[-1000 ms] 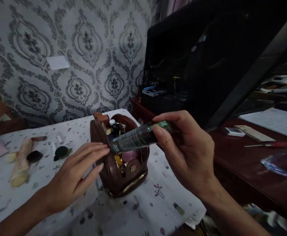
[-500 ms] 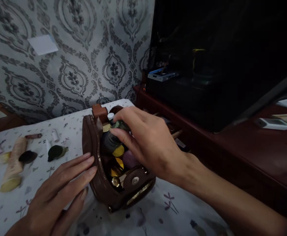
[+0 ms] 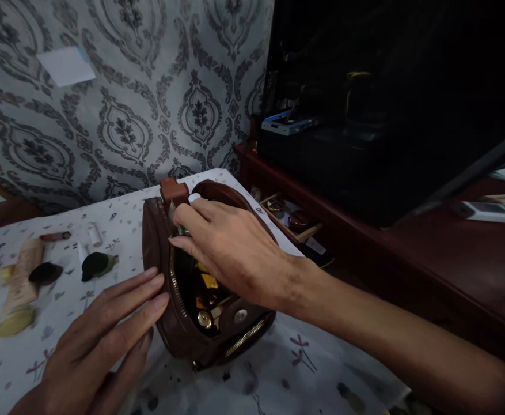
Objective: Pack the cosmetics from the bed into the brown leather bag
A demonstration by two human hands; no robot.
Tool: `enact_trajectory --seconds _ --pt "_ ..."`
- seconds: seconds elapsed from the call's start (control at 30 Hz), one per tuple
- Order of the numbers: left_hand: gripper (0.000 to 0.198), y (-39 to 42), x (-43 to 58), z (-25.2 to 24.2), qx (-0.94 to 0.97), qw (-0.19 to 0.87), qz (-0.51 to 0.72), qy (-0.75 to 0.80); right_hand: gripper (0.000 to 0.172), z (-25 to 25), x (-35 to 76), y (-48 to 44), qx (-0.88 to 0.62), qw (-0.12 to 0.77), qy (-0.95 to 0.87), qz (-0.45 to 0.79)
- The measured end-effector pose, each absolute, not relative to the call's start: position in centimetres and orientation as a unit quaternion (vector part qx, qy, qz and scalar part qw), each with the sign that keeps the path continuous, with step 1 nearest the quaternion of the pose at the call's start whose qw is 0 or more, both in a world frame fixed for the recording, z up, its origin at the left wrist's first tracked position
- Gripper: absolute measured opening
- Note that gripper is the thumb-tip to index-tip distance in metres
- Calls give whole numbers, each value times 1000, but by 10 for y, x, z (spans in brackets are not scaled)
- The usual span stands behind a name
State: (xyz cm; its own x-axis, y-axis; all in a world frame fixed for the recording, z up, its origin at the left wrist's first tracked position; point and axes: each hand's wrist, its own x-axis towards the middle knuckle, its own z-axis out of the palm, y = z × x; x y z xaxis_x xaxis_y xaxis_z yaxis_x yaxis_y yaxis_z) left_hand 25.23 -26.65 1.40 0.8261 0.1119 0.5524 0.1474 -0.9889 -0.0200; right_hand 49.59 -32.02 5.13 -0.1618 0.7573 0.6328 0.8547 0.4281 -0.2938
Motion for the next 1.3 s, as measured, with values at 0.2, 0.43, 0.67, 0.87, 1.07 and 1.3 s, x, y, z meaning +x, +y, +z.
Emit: enact_trajectory --seconds 0.2,0.43,0.67,0.87,1.07,1.3 --pt "63 -268 260 21 -965 43 -243 -93 17 51 500 -324 -533 389 -748 -67" --pt "41 -271 268 23 -965 39 -236 -109 11 58 509 -333 -567 406 -710 -96" --pt "39 -265 264 20 -962 49 -250 -102 12 64 502 -329 -566 372 -730 -89" --pt "43 -259 260 17 -965 84 -241 -56 13 60 488 -316 -577 314 -752 -48" --pt "39 -264 263 13 -959 72 -264 -74 18 59 483 -313 -596 173 -784 -32" --pt "39 -269 266 12 -955 53 -278 -85 14 63 486 -312 -592 186 -784 -7"
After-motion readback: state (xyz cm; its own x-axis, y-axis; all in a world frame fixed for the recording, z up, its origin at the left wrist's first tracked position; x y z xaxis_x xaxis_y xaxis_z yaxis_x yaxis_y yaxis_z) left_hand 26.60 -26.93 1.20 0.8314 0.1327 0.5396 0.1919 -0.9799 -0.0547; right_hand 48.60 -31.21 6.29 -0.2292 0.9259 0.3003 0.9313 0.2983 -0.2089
